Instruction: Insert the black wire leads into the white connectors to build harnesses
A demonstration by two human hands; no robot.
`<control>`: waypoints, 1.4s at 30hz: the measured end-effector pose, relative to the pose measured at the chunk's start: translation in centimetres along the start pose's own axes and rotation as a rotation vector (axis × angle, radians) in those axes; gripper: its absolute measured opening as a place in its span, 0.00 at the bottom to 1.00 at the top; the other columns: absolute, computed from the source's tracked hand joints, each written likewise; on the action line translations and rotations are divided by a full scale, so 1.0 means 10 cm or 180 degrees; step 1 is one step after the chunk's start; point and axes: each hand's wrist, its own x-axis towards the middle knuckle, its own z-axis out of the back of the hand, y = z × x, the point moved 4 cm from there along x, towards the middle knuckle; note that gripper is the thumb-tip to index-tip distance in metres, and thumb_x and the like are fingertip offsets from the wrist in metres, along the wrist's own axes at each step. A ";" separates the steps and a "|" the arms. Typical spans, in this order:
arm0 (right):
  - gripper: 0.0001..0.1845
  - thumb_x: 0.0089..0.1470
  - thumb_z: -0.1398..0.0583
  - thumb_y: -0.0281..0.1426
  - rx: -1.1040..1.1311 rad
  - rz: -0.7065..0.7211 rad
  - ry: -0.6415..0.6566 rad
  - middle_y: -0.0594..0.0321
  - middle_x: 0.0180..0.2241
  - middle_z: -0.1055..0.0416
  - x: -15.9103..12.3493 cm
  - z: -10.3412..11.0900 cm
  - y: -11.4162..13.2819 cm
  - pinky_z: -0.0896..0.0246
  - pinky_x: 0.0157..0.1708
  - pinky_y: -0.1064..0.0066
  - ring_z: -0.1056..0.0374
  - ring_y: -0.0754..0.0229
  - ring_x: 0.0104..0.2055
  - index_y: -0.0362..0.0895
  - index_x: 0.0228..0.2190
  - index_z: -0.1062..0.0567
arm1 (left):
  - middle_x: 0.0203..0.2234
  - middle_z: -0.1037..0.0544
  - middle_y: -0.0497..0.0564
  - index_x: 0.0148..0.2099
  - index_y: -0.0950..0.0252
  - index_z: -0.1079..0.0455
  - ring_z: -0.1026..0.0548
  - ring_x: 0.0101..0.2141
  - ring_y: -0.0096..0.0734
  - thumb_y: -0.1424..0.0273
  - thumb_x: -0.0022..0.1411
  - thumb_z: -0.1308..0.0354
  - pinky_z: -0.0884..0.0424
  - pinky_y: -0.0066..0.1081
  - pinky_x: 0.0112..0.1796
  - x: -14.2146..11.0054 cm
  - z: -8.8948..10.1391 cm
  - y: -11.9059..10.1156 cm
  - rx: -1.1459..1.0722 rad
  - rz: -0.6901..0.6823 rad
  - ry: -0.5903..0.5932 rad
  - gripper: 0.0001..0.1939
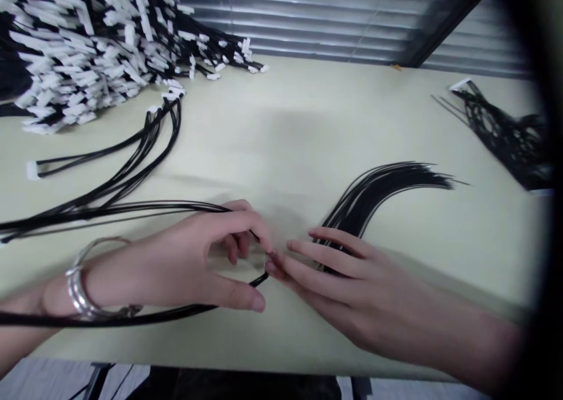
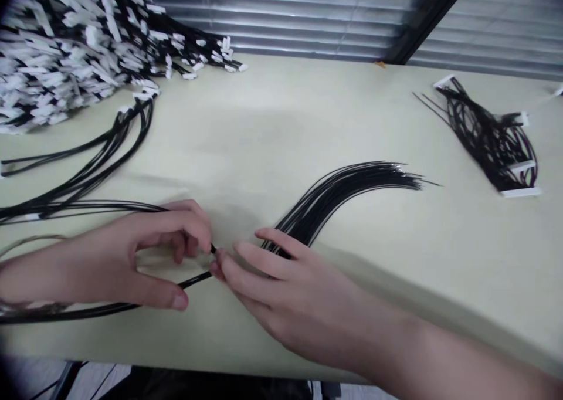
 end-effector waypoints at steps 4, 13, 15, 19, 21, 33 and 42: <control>0.21 0.59 0.53 0.25 -0.0019 0.0006 -0.0027 0.60 0.54 0.38 -0.01 -0.02 0.00 0.53 0.55 0.58 0.47 0.54 0.55 0.36 0.53 0.37 | 0.46 0.36 0.44 0.46 0.51 0.37 0.31 0.35 0.24 0.61 0.51 0.37 0.30 0.24 0.36 -0.02 -0.07 0.05 0.0256 -0.0033 -0.0319 0.20; 0.21 0.58 0.53 0.25 0.0062 0.0000 -0.0042 0.60 0.53 0.38 0.01 -0.03 0.00 0.49 0.54 0.59 0.44 0.55 0.53 0.37 0.52 0.35 | 0.40 0.34 0.47 0.32 0.58 0.29 0.32 0.45 0.29 0.68 0.57 0.41 0.32 0.23 0.41 0.00 -0.01 0.03 -0.0165 -0.0394 -0.0660 0.02; 0.21 0.58 0.53 0.26 0.0043 0.0010 -0.0037 0.60 0.54 0.38 0.00 -0.03 0.00 0.48 0.53 0.58 0.44 0.55 0.53 0.36 0.52 0.35 | 0.40 0.34 0.48 0.31 0.59 0.28 0.33 0.47 0.31 0.67 0.56 0.41 0.32 0.24 0.42 0.00 -0.02 0.02 0.0051 -0.0373 -0.0771 0.03; 0.20 0.57 0.52 0.25 0.0055 0.0020 -0.0029 0.59 0.53 0.38 -0.01 -0.03 0.01 0.51 0.54 0.58 0.44 0.54 0.53 0.38 0.50 0.33 | 0.44 0.35 0.47 0.34 0.57 0.29 0.36 0.50 0.33 0.66 0.55 0.40 0.35 0.28 0.47 -0.02 -0.05 0.01 0.0419 -0.0285 -0.0953 0.03; 0.20 0.58 0.53 0.25 0.0066 0.0022 -0.0020 0.59 0.53 0.38 -0.01 -0.04 0.01 0.53 0.55 0.58 0.45 0.53 0.54 0.38 0.50 0.33 | 0.47 0.36 0.46 0.35 0.57 0.31 0.36 0.50 0.33 0.64 0.54 0.40 0.36 0.29 0.48 -0.02 -0.06 0.01 0.0477 -0.0202 -0.0958 0.06; 0.23 0.56 0.51 0.25 0.0462 -0.0013 0.0114 0.56 0.54 0.38 0.01 -0.04 -0.01 0.48 0.56 0.59 0.45 0.54 0.55 0.35 0.54 0.37 | 0.55 0.43 0.46 0.46 0.53 0.42 0.43 0.54 0.42 0.60 0.50 0.37 0.40 0.42 0.50 -0.04 -0.15 0.09 0.0624 0.0045 -0.0637 0.23; 0.24 0.54 0.52 0.18 0.1199 0.0039 0.0085 0.55 0.52 0.37 0.06 0.03 -0.11 0.48 0.58 0.67 0.46 0.60 0.57 0.33 0.53 0.38 | 0.50 0.39 0.50 0.36 0.60 0.40 0.46 0.54 0.46 0.53 0.43 0.35 0.45 0.45 0.51 0.09 -0.15 0.02 0.1246 -0.0337 -0.0726 0.24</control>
